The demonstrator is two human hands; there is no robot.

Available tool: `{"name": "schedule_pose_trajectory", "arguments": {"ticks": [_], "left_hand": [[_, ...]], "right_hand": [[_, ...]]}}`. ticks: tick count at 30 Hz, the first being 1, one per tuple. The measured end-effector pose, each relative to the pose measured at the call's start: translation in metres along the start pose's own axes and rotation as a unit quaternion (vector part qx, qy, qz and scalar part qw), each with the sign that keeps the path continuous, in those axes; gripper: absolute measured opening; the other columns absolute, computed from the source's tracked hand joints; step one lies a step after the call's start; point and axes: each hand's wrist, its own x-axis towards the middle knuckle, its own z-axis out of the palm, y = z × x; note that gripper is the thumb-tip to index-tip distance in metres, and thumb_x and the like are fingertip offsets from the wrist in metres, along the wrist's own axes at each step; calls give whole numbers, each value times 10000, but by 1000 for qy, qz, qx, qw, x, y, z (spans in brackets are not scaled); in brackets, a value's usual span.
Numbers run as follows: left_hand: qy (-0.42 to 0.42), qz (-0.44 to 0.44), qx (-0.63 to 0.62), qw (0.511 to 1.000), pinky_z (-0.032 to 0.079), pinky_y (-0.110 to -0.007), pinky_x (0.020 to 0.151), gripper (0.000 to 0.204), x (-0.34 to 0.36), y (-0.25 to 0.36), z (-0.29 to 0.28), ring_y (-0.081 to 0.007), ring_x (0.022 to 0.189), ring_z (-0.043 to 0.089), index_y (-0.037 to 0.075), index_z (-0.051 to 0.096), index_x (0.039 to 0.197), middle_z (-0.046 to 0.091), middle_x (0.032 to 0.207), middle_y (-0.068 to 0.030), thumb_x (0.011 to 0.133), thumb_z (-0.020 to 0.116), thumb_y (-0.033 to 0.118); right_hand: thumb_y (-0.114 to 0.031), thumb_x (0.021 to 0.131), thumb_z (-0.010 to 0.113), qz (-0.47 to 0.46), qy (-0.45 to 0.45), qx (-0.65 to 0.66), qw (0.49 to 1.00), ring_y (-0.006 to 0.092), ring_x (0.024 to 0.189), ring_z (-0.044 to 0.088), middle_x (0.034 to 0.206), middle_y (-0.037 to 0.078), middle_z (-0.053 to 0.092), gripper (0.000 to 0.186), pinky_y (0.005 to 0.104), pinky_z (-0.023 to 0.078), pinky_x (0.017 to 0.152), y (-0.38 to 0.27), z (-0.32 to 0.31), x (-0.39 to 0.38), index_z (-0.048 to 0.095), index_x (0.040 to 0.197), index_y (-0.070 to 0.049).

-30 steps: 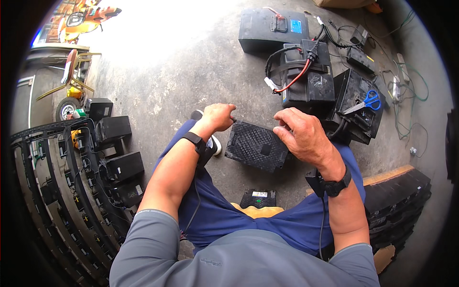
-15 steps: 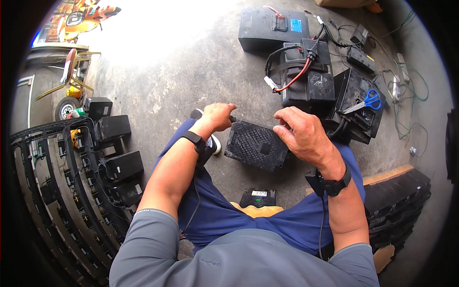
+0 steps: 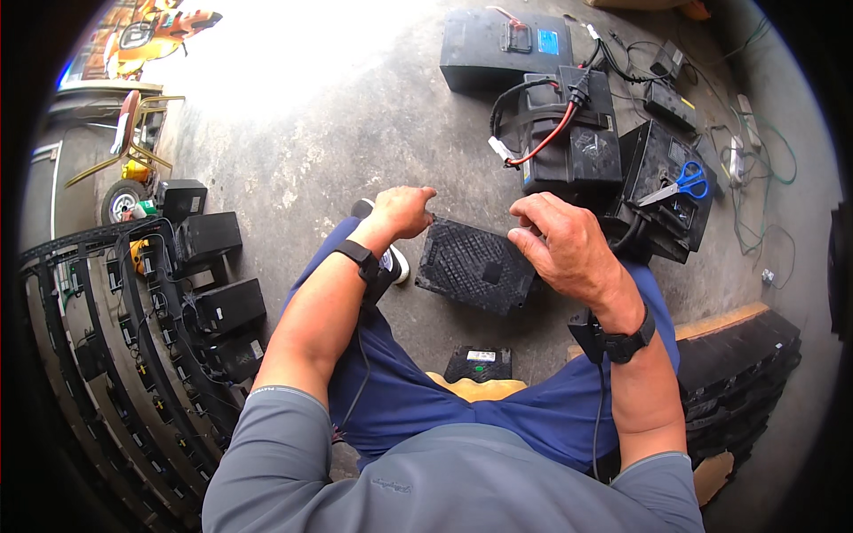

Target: The person is using a screwdriver to open or secure a small electronic battery enclosure and inspecting internal wires.

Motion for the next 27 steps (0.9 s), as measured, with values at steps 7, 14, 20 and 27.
{"name": "schedule_pose_trajectory", "arguments": {"ticks": [7,14,20,27], "left_hand": [[-32,-10,-22,999,501,-454,933,529,-7,11,-16,-355,1099,631,157,586,1313,684,1136,-175,837,706,353],[0,13,3,1000,503,-446,932,572,3,-1,3,-344,1096,636,169,573,1332,688,1131,-166,822,721,384],[-13,-19,-6,1000,503,-446,934,527,-2,7,-5,-347,1094,635,170,595,1309,687,1131,-167,826,708,347],[-25,-6,-5,1000,509,-442,923,548,2,3,-1,-346,1081,644,170,581,1325,692,1120,-165,824,711,347]], "right_hand": [[-95,815,719,7,0,8,1000,344,741,648,851,146,631,212,407,519,646,2,-1,-1,610,983,-23],[-94,817,715,-2,1,4,1000,345,740,648,859,150,637,214,406,521,650,0,-1,-1,612,986,-15],[-95,816,715,11,-1,10,1000,345,748,651,864,152,644,210,404,523,659,1,-1,-2,620,986,-16],[-95,812,717,6,-2,4,1000,349,747,651,862,153,642,214,410,521,653,1,-1,-2,618,986,-20]]}}
